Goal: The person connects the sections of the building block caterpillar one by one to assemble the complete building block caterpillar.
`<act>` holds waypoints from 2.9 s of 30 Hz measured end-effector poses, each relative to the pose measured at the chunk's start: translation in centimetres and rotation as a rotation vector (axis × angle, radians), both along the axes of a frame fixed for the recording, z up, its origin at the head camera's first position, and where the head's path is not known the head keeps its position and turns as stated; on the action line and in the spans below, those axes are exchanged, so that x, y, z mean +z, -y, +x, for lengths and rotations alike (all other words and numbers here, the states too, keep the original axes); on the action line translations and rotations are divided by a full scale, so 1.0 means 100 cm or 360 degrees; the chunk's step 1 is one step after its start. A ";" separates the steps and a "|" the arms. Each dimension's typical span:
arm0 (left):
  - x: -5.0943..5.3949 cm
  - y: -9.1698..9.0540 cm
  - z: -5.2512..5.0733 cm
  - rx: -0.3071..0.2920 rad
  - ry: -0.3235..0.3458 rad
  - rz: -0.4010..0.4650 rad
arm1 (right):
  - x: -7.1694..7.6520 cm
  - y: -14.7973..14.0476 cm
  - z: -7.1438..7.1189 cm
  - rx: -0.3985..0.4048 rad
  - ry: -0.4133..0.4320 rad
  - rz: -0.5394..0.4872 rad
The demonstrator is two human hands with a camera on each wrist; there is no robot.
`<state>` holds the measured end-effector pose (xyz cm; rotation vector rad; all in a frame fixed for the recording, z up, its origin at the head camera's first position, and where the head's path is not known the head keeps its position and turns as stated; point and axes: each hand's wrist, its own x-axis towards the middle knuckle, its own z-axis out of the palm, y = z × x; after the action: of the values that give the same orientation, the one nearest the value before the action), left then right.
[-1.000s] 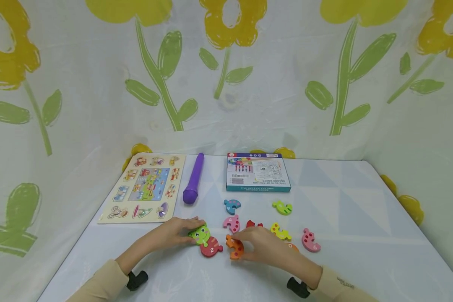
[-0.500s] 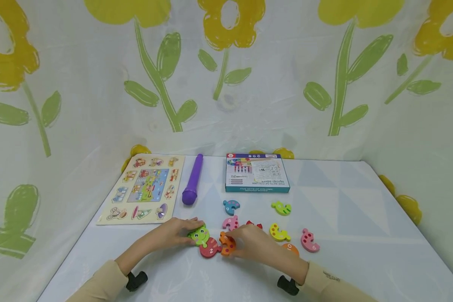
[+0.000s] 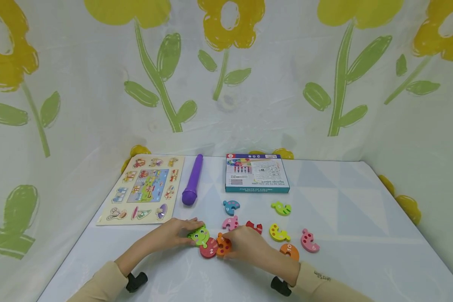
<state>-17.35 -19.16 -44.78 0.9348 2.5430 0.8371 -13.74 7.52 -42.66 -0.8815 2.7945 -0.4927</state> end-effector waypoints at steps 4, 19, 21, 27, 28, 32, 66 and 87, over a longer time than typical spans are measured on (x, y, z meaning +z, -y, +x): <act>-0.001 0.000 0.000 -0.0005 -0.0009 0.0003 | 0.001 0.002 0.001 -0.0020 -0.0006 0.0029; 0.000 0.001 0.000 -0.0009 -0.0011 -0.0002 | -0.005 0.000 0.004 -0.0034 -0.0004 -0.0037; 0.000 0.001 0.000 -0.0010 -0.0011 0.0001 | -0.005 0.000 0.004 -0.0030 -0.0015 -0.0042; -0.001 0.001 0.000 -0.0004 0.0010 0.0001 | -0.004 -0.001 0.004 -0.0021 -0.0002 -0.0034; -0.001 0.001 0.000 -0.0002 0.0014 0.0002 | -0.004 -0.001 0.004 -0.0023 0.0008 -0.0038; -0.001 0.001 0.000 -0.0004 0.0017 0.0012 | -0.003 -0.002 0.004 0.0009 -0.0026 -0.0067; 0.005 0.000 -0.006 -0.0094 0.0086 -0.0014 | 0.011 -0.043 -0.039 -0.0031 0.0156 -0.0176; 0.006 -0.004 -0.009 -0.0143 0.0079 -0.0024 | -0.004 -0.031 -0.063 0.0002 0.0066 -0.0030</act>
<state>-18.28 -18.80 -44.21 1.0029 2.4423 0.8035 -20.02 10.60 -43.07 -0.8663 2.7564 -0.5315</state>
